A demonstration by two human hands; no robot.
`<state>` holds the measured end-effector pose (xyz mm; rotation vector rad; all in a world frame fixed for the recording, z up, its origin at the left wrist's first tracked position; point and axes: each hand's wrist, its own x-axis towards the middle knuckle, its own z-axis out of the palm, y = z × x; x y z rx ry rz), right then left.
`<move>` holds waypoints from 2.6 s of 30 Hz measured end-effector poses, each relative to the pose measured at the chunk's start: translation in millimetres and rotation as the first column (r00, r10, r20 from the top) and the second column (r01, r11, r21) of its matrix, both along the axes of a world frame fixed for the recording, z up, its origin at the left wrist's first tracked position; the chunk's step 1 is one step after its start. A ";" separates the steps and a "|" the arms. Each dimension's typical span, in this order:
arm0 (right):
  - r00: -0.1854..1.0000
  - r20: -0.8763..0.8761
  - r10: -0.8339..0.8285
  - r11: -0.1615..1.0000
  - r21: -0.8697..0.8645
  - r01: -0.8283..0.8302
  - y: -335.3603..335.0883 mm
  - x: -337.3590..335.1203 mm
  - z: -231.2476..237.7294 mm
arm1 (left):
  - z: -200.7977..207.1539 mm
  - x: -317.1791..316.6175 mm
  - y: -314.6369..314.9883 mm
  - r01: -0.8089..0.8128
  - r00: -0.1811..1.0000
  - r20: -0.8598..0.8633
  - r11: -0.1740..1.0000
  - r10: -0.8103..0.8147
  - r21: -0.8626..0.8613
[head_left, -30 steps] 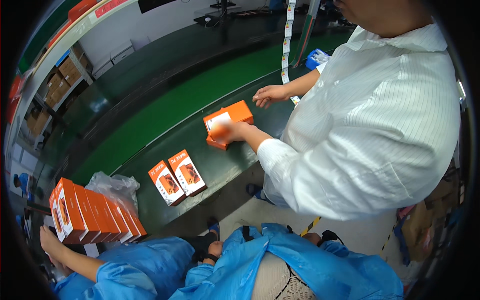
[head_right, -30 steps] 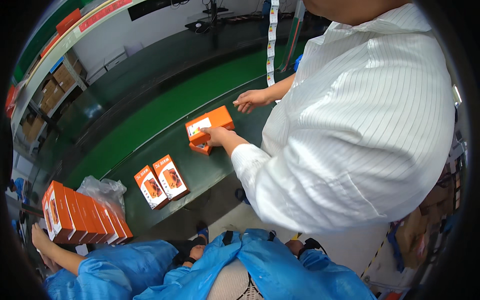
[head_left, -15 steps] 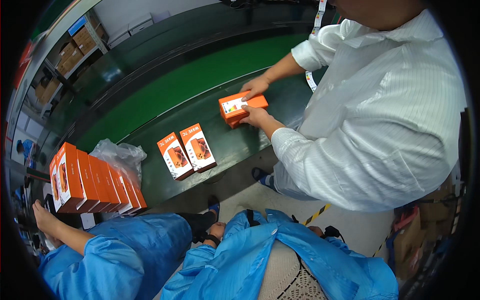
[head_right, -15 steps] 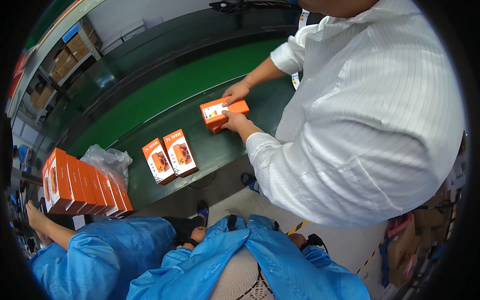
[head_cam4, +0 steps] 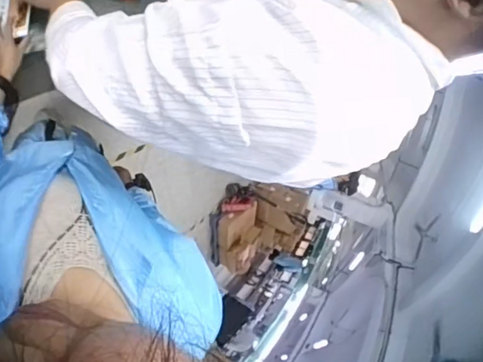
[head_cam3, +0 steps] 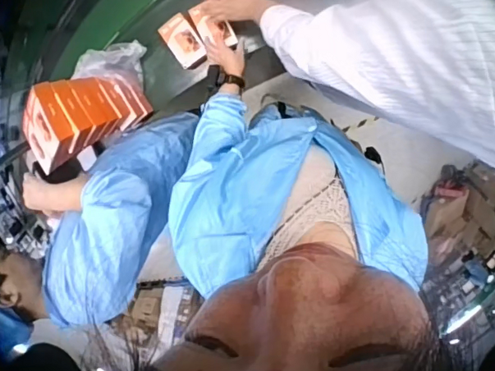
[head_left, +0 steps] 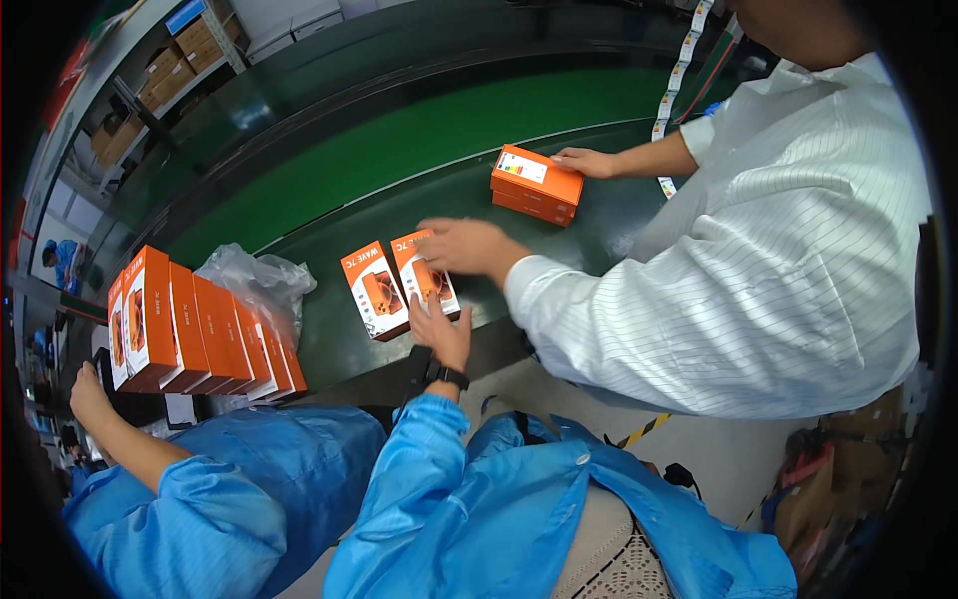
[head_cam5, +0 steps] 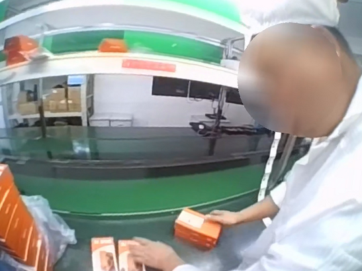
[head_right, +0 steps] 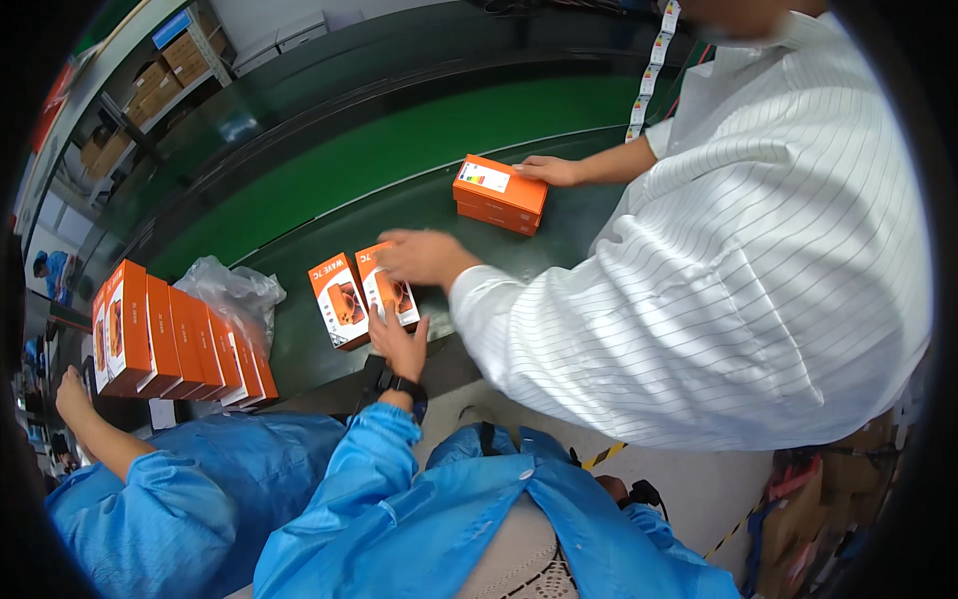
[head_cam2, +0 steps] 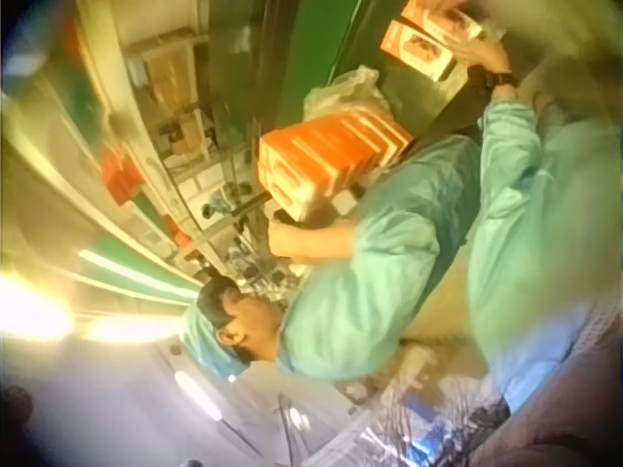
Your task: Applying energy efficiency labels to orange product boxes on an assembly line.
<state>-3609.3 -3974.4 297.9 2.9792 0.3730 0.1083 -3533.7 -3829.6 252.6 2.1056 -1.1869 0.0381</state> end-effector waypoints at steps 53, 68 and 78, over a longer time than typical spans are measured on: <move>-0.215 -0.875 -0.434 -0.786 0.251 0.565 350.1 -348.3 -90.9 | -52.3 23.7 103.3 0.005 0.998 -0.061 0.991 0.003 0.135; -0.244 -0.887 -0.393 -0.813 0.211 0.543 353.2 -341.4 -100.4 | 11.1 112.9 22.4 -0.219 -0.278 -0.900 0.935 -0.335 -0.280; -0.235 -0.900 -0.367 -0.817 0.191 0.544 356.2 -351.4 -97.7 | 32.2 102.6 23.2 0.140 -0.635 -0.752 0.931 -0.177 -0.337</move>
